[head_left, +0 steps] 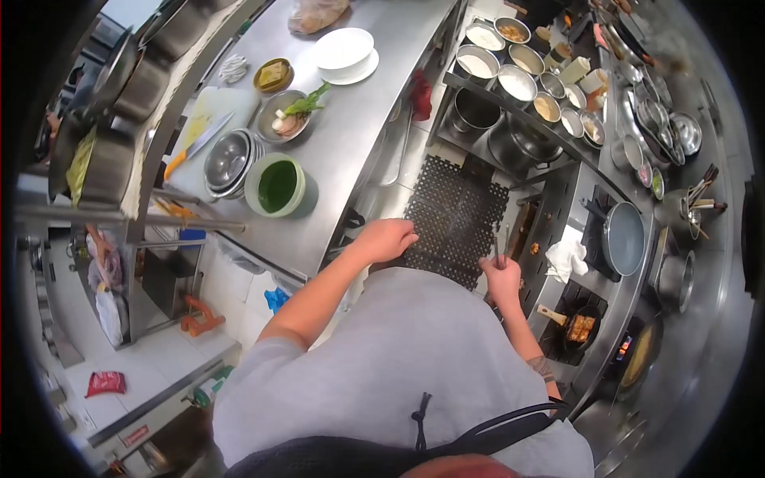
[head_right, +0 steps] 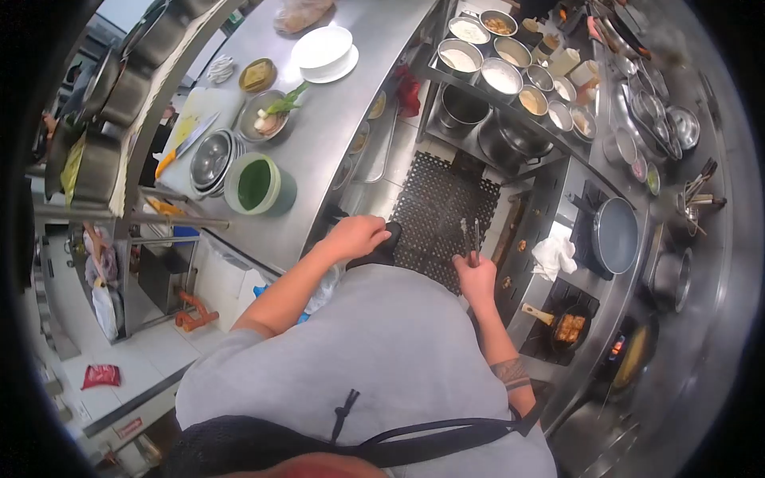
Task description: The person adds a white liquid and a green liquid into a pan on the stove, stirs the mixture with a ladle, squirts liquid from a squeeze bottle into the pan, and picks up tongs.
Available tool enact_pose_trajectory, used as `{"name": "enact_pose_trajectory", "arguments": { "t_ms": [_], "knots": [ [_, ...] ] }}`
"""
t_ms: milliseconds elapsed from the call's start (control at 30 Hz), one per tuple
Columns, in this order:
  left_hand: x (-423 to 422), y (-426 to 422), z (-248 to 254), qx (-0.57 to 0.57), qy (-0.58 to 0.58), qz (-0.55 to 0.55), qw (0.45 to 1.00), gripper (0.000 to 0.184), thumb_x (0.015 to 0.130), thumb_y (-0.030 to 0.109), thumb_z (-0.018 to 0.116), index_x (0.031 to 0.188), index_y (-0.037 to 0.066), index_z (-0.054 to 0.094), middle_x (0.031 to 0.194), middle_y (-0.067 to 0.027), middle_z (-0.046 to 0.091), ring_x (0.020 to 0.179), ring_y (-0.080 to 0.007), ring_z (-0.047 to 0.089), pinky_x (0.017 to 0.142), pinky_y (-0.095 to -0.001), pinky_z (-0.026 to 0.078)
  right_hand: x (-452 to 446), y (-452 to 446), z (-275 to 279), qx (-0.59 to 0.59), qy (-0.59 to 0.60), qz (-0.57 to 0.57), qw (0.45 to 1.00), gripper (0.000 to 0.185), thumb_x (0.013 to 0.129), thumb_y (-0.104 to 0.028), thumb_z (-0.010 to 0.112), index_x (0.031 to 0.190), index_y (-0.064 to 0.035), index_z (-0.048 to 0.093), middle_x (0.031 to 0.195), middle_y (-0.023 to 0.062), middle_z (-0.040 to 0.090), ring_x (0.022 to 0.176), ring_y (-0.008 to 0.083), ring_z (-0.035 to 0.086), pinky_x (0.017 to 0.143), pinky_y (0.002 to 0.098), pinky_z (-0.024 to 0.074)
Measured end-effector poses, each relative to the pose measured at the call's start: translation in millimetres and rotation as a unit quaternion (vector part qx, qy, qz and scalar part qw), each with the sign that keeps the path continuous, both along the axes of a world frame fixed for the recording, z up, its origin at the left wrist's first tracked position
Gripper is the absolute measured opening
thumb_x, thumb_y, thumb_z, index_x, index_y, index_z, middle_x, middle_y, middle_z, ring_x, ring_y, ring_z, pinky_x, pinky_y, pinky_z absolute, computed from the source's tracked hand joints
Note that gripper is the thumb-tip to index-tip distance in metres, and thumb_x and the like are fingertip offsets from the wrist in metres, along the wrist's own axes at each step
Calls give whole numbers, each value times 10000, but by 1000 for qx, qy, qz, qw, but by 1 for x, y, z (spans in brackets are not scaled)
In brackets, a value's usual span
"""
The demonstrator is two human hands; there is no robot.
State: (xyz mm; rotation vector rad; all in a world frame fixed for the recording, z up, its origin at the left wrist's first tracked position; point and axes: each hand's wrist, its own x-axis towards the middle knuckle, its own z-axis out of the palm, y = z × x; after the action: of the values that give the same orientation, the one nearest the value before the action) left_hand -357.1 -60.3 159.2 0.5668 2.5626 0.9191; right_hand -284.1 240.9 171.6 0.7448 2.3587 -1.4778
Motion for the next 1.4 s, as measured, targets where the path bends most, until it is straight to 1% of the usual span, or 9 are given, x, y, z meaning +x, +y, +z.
{"name": "enact_pose_trajectory", "arguments": {
  "t_ms": [367, 633, 733, 800, 900, 933, 1000, 1067, 1400],
  "knots": [
    [-65, 0, -3, -139, -58, -191, 970, 285, 948, 326, 624, 991, 45, 646, 1019, -180, 673, 942, -400, 655, 802, -509, 524, -9, -16, 8, 86, -59, 110, 989, 354, 857, -322, 741, 888, 16, 639, 726, 145, 634, 693, 256, 615, 676, 397, 488],
    [16, 13, -7, -159, -9, -106, 982, 332, 944, 330, 638, 1059, 20, 666, 1059, -215, 679, 982, -413, 657, 844, -500, 530, 79, 2, -34, 56, -48, 200, 977, 380, 898, -375, 687, 906, 4, 672, 804, 210, 677, 785, 366, 678, 739, 450, 512],
    [83, 16, -18, -145, -154, -10, 977, 380, 924, 375, 660, 1051, 18, 696, 1027, -241, 702, 982, -415, 665, 867, -475, 533, 117, 10, -51, 72, -26, 229, 970, 397, 911, -391, 671, 924, 6, 685, 828, 215, 684, 796, 371, 679, 746, 451, 516],
    [138, 19, -45, -132, -425, 140, 885, 460, 901, 450, 671, 1069, 25, 726, 984, -269, 718, 990, -398, 687, 886, -459, 542, 136, 13, -55, 65, -35, 238, 969, 406, 925, -406, 650, 926, -2, 701, 834, 212, 696, 792, 377, 684, 747, 457, 524],
    [230, 3, -73, -318, 1, 31, 948, 661, 923, 527, 610, 1288, -25, 620, 1367, -351, 535, 1329, -416, 504, 1120, -486, 393, 176, 17, -76, 29, 0, 304, 952, 431, 924, -421, 653, 912, 6, 711, 777, 182, 689, 742, 313, 684, 699, 427, 517],
    [246, -15, -84, -257, -49, 8, 965, 638, 927, 515, 609, 1249, -35, 640, 1499, -333, 405, 1396, -448, 399, 1128, -514, 354, 186, 17, -85, 37, 44, 313, 948, 429, 915, -430, 657, 929, -6, 727, 796, 186, 699, 765, 329, 696, 706, 436, 523],
    [279, -37, -79, -105, -167, 93, 976, 658, 937, 502, 623, 1292, -51, 612, 1325, -335, 575, 1279, -454, 531, 1078, -467, 419, 198, 10, -70, 26, -35, 332, 942, 392, 897, -425, 641, 941, -50, 751, 801, 187, 710, 785, 355, 698, 735, 462, 529],
    [309, -77, -122, -81, -120, 59, 988, 491, 965, 419, 622, 1116, -44, 680, 1027, -275, 700, 968, -412, 678, 851, -463, 515, 208, 3, -84, 47, 68, 347, 934, 366, 877, -386, 634, 907, -36, 739, 789, 191, 706, 788, 379, 690, 728, 492, 533],
    [262, -153, -170, -190, -165, -129, 959, 433, 974, 383, 616, 1062, -34, 687, 957, -254, 706, 879, -390, 681, 787, -458, 515, 288, -10, -69, 18, 82, 71, 994, 404, 881, -395, 630, 935, -7, 729, 900, 239, 710, 871, 418, 687, 793, 506, 537]
  ]
}}
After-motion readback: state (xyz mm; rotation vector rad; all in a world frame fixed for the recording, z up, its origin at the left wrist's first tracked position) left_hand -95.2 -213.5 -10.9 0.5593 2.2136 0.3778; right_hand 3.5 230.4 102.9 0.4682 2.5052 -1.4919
